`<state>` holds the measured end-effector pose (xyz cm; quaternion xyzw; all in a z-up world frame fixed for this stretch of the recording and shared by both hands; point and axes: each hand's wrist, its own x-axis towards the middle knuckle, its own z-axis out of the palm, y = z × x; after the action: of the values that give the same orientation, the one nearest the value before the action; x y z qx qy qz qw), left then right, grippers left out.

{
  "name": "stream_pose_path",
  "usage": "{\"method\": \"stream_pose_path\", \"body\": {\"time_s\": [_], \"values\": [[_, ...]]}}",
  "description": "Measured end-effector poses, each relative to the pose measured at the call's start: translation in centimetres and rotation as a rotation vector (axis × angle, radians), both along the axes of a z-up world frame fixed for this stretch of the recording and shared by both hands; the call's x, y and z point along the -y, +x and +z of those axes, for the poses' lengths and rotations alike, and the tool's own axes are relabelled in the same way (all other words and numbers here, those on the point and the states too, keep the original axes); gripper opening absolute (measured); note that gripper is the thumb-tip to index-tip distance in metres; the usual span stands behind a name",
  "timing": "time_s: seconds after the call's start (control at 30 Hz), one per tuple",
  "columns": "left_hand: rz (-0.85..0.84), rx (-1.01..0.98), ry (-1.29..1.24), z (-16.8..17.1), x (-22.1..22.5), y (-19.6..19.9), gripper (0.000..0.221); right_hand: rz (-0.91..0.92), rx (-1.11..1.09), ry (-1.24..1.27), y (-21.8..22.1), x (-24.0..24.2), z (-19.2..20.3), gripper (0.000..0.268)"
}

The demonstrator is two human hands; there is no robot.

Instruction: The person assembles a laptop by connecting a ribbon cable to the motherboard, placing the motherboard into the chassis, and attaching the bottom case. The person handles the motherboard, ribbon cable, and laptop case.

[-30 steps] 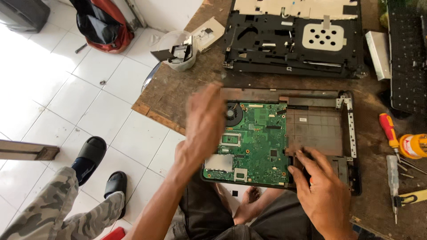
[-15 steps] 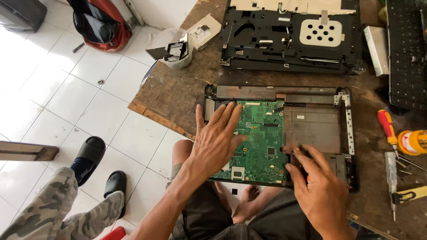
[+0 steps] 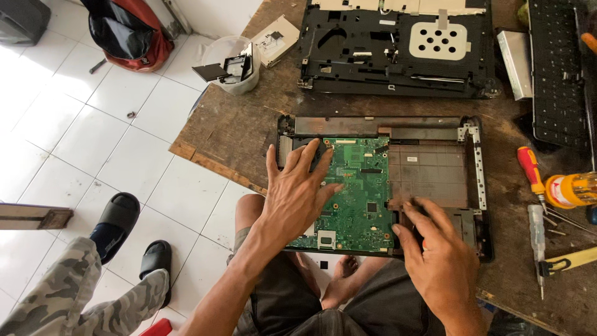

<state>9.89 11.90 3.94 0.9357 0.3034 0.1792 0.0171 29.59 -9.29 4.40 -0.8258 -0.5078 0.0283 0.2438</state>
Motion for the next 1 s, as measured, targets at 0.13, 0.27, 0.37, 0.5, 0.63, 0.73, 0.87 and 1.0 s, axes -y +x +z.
{"method": "stream_pose_path", "body": {"time_s": [0.13,0.27,0.37,0.5,0.63,0.73,0.87,1.0], "values": [[-0.005,0.027,-0.034,-0.2,-0.2,-0.1,0.064,-0.043,-0.007,-0.031,-0.3,0.0,0.3,0.041],[0.018,0.106,-0.194,0.6,-0.7,0.2,0.056,-0.047,-0.023,-0.034,-0.5,0.1,0.5,0.042],[0.013,0.137,-0.145,0.9,-1.6,0.7,0.049,-0.038,-0.036,-0.033,-0.3,-0.2,0.5,0.043],[-0.02,0.157,-0.089,0.5,-2.2,1.0,0.029,-0.062,-0.025,-0.058,-0.5,-0.2,0.6,0.04],[-0.034,0.148,-0.009,0.9,-1.7,0.7,0.024,-0.04,-0.029,-0.018,-0.4,-0.1,0.5,0.04],[-0.033,0.101,0.024,0.8,-1.6,0.7,0.03,-0.076,-0.034,-0.074,-0.3,-0.2,0.5,0.041],[-0.002,0.091,0.029,0.7,-1.4,1.0,0.03,-0.007,-0.024,-0.007,-0.5,-0.3,0.8,0.041],[0.029,-0.009,0.003,0.5,0.2,1.4,0.044,-0.026,0.005,-0.005,-0.4,-0.1,0.4,0.04]]}}
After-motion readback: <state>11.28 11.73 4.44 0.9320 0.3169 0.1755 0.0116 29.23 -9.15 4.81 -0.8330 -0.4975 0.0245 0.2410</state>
